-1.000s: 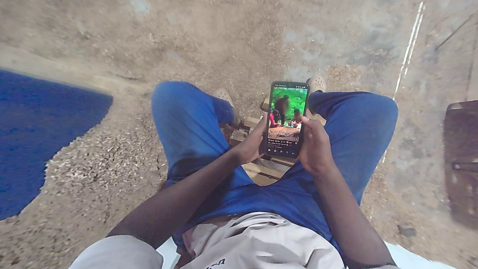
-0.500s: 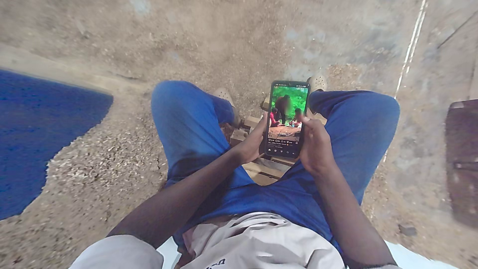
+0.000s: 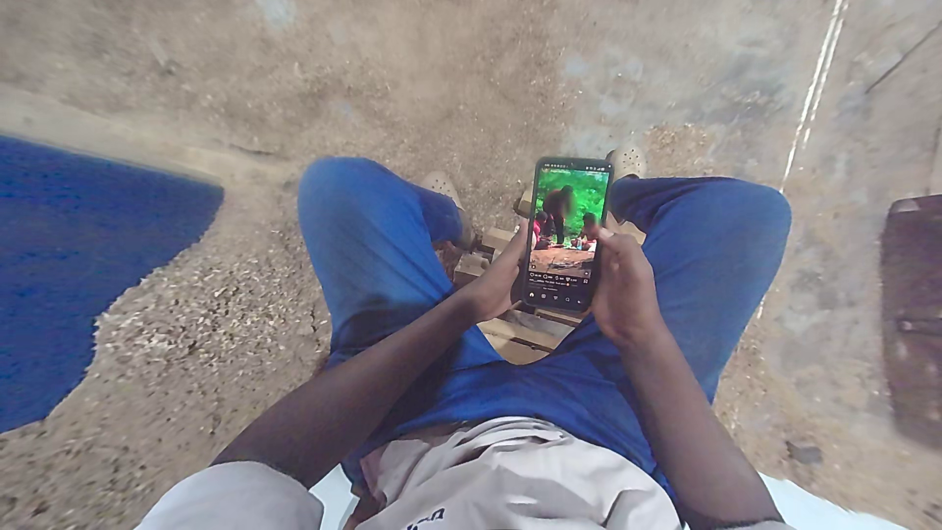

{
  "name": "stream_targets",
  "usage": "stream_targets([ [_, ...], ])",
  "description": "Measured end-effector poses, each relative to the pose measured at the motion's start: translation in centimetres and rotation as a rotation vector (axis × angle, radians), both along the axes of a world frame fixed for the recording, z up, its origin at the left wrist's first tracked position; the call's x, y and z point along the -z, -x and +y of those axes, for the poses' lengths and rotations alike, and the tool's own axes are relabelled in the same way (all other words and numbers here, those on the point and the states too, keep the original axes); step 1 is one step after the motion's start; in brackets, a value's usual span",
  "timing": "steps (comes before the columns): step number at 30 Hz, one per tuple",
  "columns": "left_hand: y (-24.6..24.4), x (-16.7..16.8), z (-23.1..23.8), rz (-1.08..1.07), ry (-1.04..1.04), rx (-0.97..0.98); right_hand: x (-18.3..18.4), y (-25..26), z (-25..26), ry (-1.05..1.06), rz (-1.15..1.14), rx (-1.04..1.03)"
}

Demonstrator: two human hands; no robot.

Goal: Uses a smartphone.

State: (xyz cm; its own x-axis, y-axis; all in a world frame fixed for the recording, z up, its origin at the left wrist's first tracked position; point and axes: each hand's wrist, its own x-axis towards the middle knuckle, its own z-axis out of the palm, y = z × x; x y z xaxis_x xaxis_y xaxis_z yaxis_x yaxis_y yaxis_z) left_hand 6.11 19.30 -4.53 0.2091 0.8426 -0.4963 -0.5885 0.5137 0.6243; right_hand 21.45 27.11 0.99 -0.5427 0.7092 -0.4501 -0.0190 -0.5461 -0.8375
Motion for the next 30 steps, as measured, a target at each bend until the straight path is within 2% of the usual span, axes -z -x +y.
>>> stream_targets([
  [30,-0.1,-0.2,0.01,0.011,0.01,-0.008,-0.25,0.05,-0.06,0.011,0.004,0.008],
])
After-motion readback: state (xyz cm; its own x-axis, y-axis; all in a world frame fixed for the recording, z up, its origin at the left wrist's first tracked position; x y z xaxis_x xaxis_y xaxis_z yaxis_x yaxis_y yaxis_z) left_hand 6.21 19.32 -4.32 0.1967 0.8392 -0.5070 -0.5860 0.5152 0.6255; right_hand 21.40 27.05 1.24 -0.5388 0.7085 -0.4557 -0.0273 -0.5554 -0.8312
